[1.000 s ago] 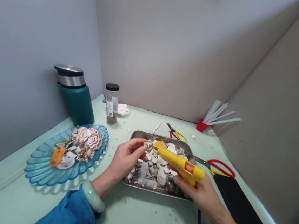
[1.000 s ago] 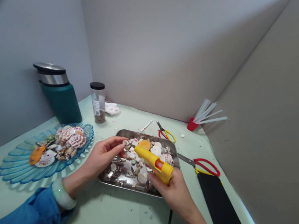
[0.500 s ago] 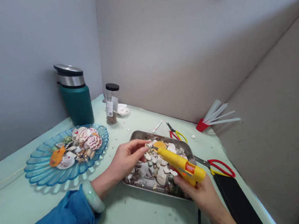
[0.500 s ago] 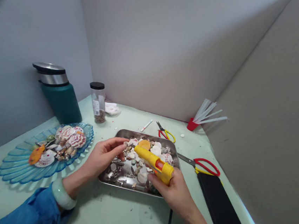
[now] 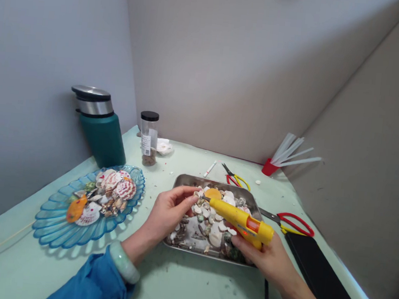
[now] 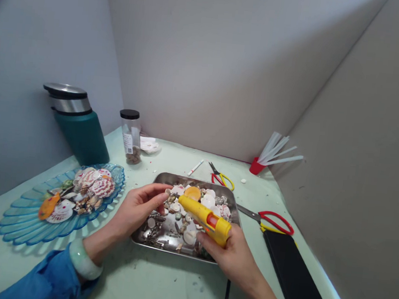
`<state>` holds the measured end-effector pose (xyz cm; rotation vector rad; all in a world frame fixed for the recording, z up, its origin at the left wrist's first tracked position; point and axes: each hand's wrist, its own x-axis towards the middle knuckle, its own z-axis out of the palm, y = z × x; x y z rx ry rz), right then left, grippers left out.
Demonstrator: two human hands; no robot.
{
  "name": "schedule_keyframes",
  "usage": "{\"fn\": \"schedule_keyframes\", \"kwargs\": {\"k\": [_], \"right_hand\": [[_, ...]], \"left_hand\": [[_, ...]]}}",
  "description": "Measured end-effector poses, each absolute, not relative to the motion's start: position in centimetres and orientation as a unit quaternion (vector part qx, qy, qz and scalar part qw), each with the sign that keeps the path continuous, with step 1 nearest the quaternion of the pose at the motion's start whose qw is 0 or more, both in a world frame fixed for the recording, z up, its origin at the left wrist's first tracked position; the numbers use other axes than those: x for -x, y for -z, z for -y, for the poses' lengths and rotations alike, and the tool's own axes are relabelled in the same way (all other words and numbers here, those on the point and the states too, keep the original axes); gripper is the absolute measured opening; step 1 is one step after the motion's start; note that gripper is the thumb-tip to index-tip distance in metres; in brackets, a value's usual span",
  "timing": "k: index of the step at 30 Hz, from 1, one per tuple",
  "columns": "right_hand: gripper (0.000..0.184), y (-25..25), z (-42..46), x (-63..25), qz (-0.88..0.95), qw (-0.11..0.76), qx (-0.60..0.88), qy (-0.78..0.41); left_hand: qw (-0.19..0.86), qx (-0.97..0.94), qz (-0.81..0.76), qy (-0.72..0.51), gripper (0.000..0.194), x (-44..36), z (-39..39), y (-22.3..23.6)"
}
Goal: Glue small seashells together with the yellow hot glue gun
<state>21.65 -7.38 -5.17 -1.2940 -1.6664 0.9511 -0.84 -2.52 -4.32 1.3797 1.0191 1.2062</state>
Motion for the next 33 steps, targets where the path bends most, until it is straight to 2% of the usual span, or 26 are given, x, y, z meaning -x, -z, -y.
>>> {"fn": "schedule_keyframes", "kwargs": {"k": [18, 33], "right_hand": [[0.029, 4.71, 7.60, -21.55, 0.668, 0.373, 0.516, -0.385], [0.026, 4.60, 7.66, -21.35, 0.723, 0.360, 0.508, -0.301]], "left_hand": [[0.498, -0.567, -0.425, -0.500, 0.029, 0.85, 2.38, 4.53], [0.499, -0.564, -0.424, -0.503, 0.031, 0.84, 2.46, 4.39]]}}
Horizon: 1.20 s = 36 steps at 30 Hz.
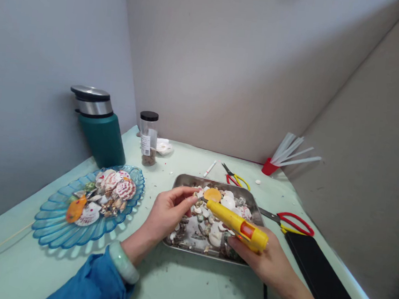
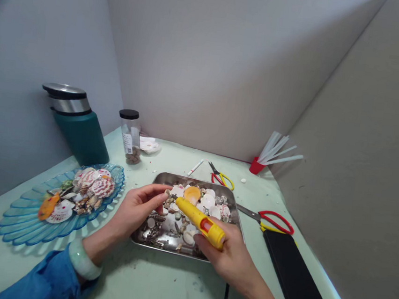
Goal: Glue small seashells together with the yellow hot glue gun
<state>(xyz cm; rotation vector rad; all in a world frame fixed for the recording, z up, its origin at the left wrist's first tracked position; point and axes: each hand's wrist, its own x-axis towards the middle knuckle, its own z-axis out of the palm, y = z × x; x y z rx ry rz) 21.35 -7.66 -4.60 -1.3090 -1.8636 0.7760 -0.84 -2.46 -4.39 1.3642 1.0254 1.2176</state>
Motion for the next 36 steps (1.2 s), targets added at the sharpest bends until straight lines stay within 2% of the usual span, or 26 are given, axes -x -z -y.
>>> {"fn": "schedule_keyframes", "kwargs": {"k": [19, 36], "right_hand": [[0.032, 4.72, 7.67, -21.46, 0.754, 0.344, 0.497, -0.257], [0.025, 4.27, 7.78, -21.49, 0.736, 0.372, 0.505, -0.254]], "left_hand": [[0.498, -0.564, -0.430, -0.500, 0.033, 0.71, 2.67, 3.96], [0.494, -0.560, -0.434, -0.503, 0.033, 0.82, 2.62, 3.86]]}}
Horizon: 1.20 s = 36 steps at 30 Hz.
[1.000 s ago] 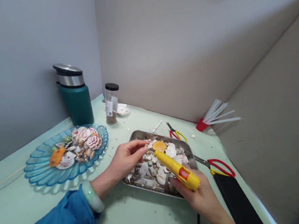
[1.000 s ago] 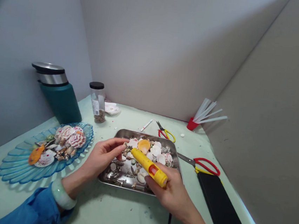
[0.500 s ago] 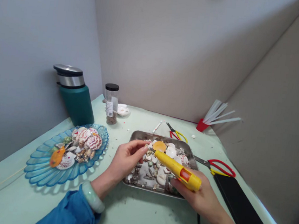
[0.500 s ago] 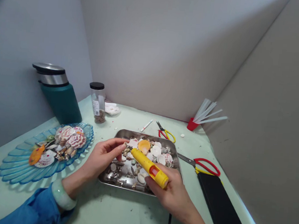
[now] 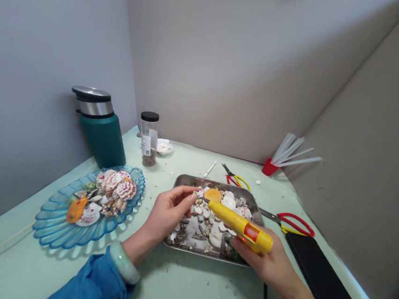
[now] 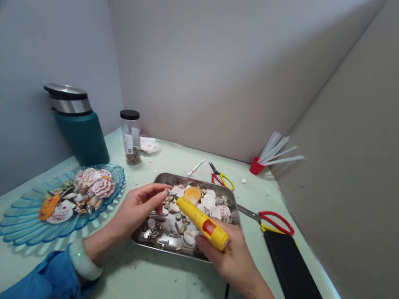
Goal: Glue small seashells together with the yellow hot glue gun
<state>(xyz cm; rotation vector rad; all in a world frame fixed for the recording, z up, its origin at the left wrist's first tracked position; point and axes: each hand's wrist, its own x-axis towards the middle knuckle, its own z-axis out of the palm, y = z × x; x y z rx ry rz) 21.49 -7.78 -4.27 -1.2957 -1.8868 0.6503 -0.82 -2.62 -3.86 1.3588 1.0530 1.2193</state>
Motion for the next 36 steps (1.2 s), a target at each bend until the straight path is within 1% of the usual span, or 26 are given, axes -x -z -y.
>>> {"fn": "schedule_keyframes", "kwargs": {"k": [10, 25, 36], "right_hand": [[0.026, 4.40, 7.76, -21.51, 0.740, 0.373, 0.502, -0.248], [0.029, 4.44, 7.75, -21.64, 0.741, 0.354, 0.495, -0.284], [0.027, 4.70, 7.82, -21.69, 0.738, 0.362, 0.493, -0.284]], "left_hand": [[0.492, -0.559, -0.434, -0.507, 0.032, 0.86, 2.74, 3.74], [0.503, -0.553, -0.416, -0.517, 0.030, 0.81, 2.66, 3.90], [0.502, -0.562, -0.413, -0.511, 0.029, 0.86, 2.48, 4.19]]}}
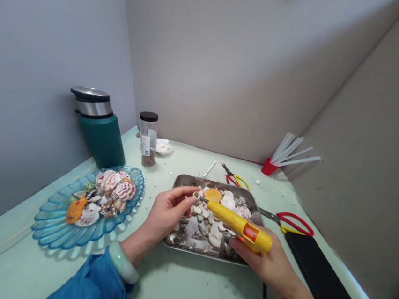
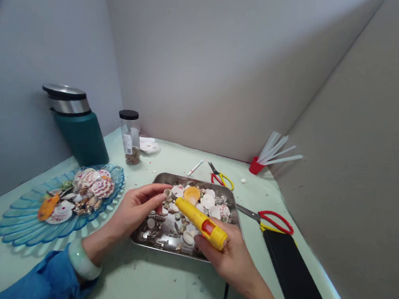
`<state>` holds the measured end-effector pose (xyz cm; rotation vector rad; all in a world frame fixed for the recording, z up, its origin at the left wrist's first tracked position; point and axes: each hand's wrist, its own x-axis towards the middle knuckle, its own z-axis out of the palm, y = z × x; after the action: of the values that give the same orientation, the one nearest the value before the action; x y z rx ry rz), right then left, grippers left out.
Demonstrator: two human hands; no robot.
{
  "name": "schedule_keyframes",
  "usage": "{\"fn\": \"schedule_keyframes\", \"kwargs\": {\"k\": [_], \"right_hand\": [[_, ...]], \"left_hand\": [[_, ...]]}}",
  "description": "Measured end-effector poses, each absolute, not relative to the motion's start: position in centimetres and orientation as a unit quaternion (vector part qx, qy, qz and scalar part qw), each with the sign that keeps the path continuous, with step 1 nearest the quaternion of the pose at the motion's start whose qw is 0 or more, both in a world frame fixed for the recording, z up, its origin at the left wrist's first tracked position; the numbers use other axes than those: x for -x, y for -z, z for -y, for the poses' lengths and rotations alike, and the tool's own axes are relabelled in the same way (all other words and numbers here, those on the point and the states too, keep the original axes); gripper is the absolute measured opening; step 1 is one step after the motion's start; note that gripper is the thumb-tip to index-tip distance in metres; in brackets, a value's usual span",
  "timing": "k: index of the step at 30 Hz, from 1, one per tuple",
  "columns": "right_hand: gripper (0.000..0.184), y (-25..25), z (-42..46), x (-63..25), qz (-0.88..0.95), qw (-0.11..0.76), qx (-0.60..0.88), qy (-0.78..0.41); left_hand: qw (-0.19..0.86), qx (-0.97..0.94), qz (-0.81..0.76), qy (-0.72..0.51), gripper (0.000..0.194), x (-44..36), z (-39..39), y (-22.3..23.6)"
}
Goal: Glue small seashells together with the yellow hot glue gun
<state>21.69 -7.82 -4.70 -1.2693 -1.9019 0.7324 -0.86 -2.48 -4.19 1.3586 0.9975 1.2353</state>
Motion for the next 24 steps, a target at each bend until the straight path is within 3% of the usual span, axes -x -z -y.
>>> {"fn": "schedule_keyframes", "kwargs": {"k": [13, 17, 20, 24], "right_hand": [[0.025, 4.6, 7.9, -21.7, 0.716, 0.372, 0.522, -0.276], [0.022, 5.5, 7.6, -21.9, 0.668, 0.414, 0.545, -0.293], [0.033, 6.0, 7.1, -22.0, 0.625, 0.461, 0.546, -0.314], [0.034, 6.2, 6.5, -22.3, 0.616, 0.469, 0.567, -0.282]], "left_hand": [[0.502, -0.559, -0.420, -0.510, 0.026, 0.8, 2.4, 4.1], [0.501, -0.554, -0.420, -0.516, 0.022, 0.8, 2.4, 4.2], [0.498, -0.548, -0.414, -0.529, 0.021, 0.7, 2.4, 4.4], [0.489, -0.548, -0.393, -0.553, 0.020, 0.6, 2.4, 5.0]]}}
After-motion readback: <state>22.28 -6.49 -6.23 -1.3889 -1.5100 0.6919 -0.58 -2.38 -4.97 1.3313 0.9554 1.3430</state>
